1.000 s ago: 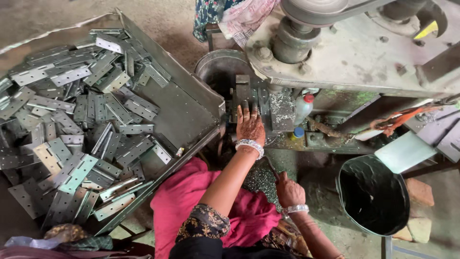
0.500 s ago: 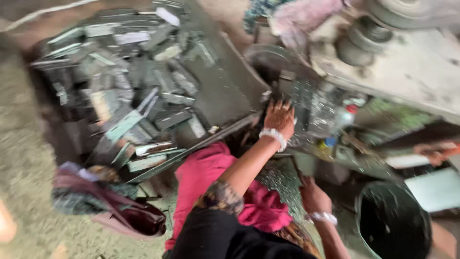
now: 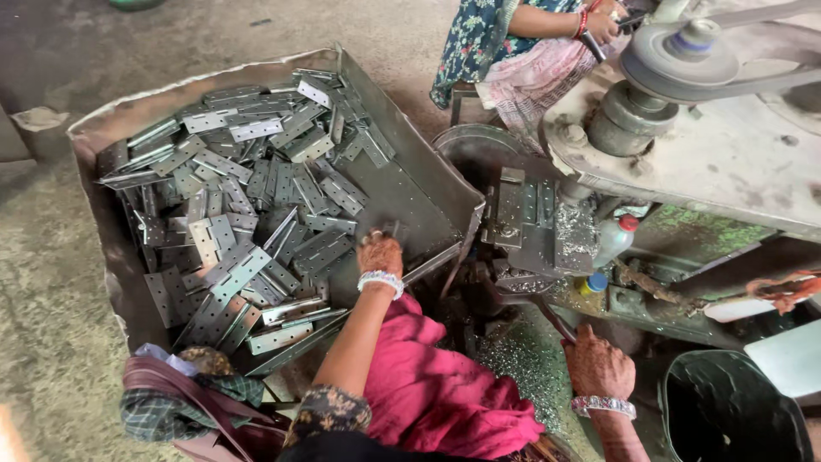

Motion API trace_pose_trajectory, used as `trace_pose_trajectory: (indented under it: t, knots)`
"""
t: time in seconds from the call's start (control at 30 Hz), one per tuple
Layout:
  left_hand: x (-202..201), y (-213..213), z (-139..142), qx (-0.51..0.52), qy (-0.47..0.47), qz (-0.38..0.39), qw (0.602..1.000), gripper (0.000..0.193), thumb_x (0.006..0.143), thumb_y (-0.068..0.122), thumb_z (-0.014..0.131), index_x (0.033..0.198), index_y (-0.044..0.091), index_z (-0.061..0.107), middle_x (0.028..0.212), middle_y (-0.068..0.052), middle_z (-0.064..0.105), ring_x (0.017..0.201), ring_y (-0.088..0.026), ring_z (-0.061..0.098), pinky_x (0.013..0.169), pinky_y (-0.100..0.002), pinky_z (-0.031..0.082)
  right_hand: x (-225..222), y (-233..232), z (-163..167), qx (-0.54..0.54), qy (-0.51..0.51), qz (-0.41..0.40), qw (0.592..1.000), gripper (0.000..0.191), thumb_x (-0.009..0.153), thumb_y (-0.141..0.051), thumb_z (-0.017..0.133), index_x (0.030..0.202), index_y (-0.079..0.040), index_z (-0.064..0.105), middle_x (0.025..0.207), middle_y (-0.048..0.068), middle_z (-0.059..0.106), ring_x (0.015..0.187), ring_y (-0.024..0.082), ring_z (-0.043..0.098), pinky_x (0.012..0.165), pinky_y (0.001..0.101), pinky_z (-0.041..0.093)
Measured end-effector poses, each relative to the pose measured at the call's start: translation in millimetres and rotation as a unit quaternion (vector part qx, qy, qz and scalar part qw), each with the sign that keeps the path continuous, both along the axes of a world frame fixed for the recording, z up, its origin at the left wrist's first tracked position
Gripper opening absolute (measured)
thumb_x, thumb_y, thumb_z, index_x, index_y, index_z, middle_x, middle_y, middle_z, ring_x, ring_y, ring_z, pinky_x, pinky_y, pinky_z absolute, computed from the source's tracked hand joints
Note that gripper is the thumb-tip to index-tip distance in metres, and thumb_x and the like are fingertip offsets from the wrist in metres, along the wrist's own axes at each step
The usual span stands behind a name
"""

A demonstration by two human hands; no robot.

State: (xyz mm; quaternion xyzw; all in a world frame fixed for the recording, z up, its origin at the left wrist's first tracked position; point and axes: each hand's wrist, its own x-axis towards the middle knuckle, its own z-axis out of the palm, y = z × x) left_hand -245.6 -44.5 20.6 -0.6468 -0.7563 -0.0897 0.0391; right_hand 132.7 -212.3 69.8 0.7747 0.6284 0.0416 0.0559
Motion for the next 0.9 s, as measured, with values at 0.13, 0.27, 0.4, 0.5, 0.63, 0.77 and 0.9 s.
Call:
trace_pose_trajectory:
  t: [0.13,0.27,0.4,0.5,0.63,0.77,0.9]
  knots:
    - [-4,4,25,-0.049,-0.001,0.027,0.998,0.045,0.093,0.04,0.059,0.13,0.015,0.064,0.129,-0.012,0.063,0.122,-0.032,0.058,0.101,-0.053,0.046,6,-4,-1,-0.019,0.023,-0.007,1.0,0.034,0.095,-0.05,0.059,0.11,-0.019,0.061,0.09,0.007,0.079,0.085,0.029,0.078,0.072,0.0437,0.061]
    - [-59,-37,37,-0.007,0.147,0.141,0.979,0.034,0.089,0.028,0.06,0.12,0.019,0.069,0.132,-0.003,0.063,0.122,-0.027,0.06,0.1,-0.056,0.05,2,-2,0,-0.039,0.029,-0.023,0.999,0.035,0.098,-0.05,0.055,0.113,-0.019,0.059,0.091,0.005,0.079,0.081,0.027,0.079,0.07,0.0425,0.062]
    - [-91,-43,30,0.005,0.044,0.054,0.998,0.034,0.085,0.028,0.071,0.115,0.012,0.073,0.125,-0.011,0.068,0.116,-0.033,0.065,0.093,-0.045,0.057,0,-3,-4,-0.032,0.025,-0.021,0.999,0.036,0.096,-0.051,0.057,0.111,-0.018,0.058,0.089,0.006,0.078,0.083,0.027,0.078,0.07,0.0424,0.061]
    - [-83,-23,20,-0.029,-0.066,0.02,0.997,0.033,0.083,0.027,0.075,0.112,0.012,0.074,0.118,-0.019,0.069,0.111,-0.038,0.065,0.097,-0.048,0.053,3,-5,-12,0.002,0.03,0.003,1.0,0.033,0.095,-0.047,0.057,0.107,-0.016,0.058,0.087,0.007,0.077,0.081,0.028,0.077,0.069,0.043,0.06]
    - [-53,-6,10,0.028,-0.052,-0.071,0.996,0.022,0.091,0.02,0.063,0.107,0.012,0.076,0.113,-0.016,0.073,0.111,-0.034,0.069,0.101,-0.045,0.055,9,-5,-27,0.031,0.052,0.015,0.998,0.031,0.096,-0.044,0.056,0.106,-0.014,0.059,0.086,0.008,0.076,0.079,0.028,0.076,0.066,0.0437,0.059]
    - [-42,-15,13,0.013,-0.053,-0.081,0.995,0.031,0.088,0.02,0.058,0.113,0.014,0.075,0.117,-0.014,0.072,0.112,-0.035,0.067,0.097,-0.048,0.053,11,-5,-40,0.047,0.069,0.009,0.996,0.029,0.1,-0.032,0.048,0.116,-0.013,0.062,0.094,0.009,0.076,0.08,0.028,0.075,0.065,0.0443,0.057]
    - [-39,-29,24,-0.095,-0.004,-0.011,0.995,0.039,0.097,0.024,0.054,0.13,0.031,0.072,0.121,-0.013,0.075,0.116,-0.035,0.07,0.098,-0.048,0.056,7,-8,-44,0.006,0.099,-0.004,0.995,0.039,0.102,-0.034,0.044,0.127,-0.007,0.058,0.104,0.015,0.073,0.09,0.03,0.072,0.073,0.0446,0.056]
